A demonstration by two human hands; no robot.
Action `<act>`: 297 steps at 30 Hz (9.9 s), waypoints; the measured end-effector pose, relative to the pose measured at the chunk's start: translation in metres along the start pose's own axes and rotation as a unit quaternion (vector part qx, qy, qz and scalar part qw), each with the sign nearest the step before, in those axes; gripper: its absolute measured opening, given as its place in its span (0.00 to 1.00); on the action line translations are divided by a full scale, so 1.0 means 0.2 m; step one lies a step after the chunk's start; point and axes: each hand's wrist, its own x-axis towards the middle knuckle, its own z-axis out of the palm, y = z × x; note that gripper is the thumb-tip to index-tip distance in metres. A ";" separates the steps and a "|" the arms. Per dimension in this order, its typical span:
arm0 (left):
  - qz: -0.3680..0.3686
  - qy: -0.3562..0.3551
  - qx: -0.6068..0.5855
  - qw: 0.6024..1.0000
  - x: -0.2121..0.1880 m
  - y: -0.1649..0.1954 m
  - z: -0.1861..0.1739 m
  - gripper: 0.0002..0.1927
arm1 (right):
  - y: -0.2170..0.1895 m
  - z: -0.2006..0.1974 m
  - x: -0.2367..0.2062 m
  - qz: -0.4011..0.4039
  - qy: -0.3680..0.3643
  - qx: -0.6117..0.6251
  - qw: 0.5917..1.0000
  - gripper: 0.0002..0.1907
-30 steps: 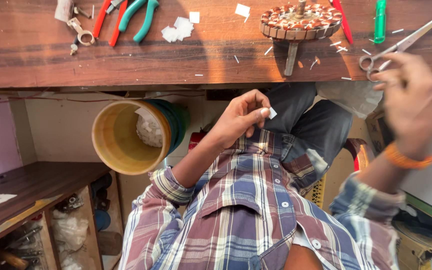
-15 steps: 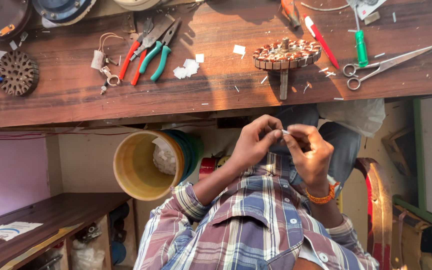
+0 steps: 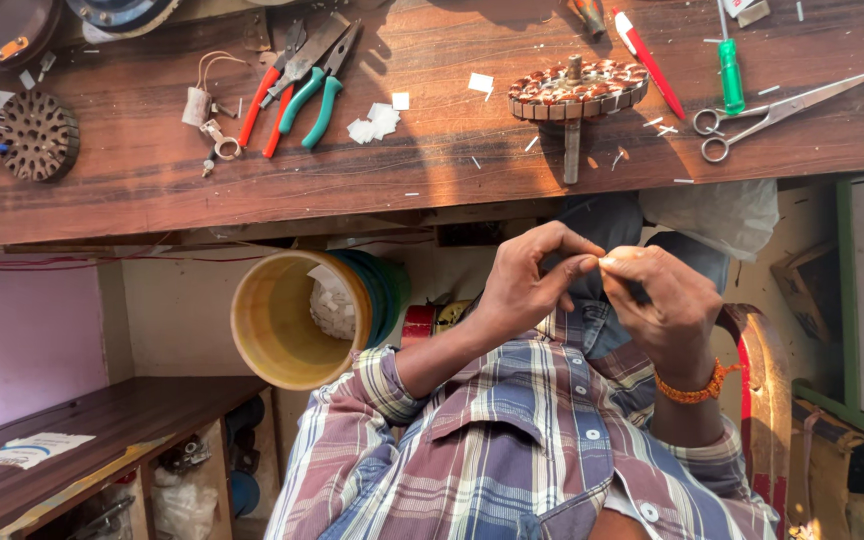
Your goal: The person sits at a workbench fitting small white insulator pieces into the slots of a copper motor armature/commutator, pressing each piece in by hand and occasionally trimming pieces with scissors while working around the rotor.
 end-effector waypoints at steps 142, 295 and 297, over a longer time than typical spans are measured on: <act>0.347 -0.016 0.460 0.817 0.77 0.02 -0.44 0.44 | 0.32 0.13 0.59 -0.153 0.168 -0.023 0.974 0.11; 0.342 0.231 0.305 0.858 0.66 0.02 -0.15 0.21 | 0.95 0.04 0.60 0.154 0.061 -0.319 0.933 0.19; 0.330 0.230 0.329 0.854 0.67 0.01 -0.14 0.22 | 0.95 0.04 0.59 0.153 0.069 -0.310 0.936 0.16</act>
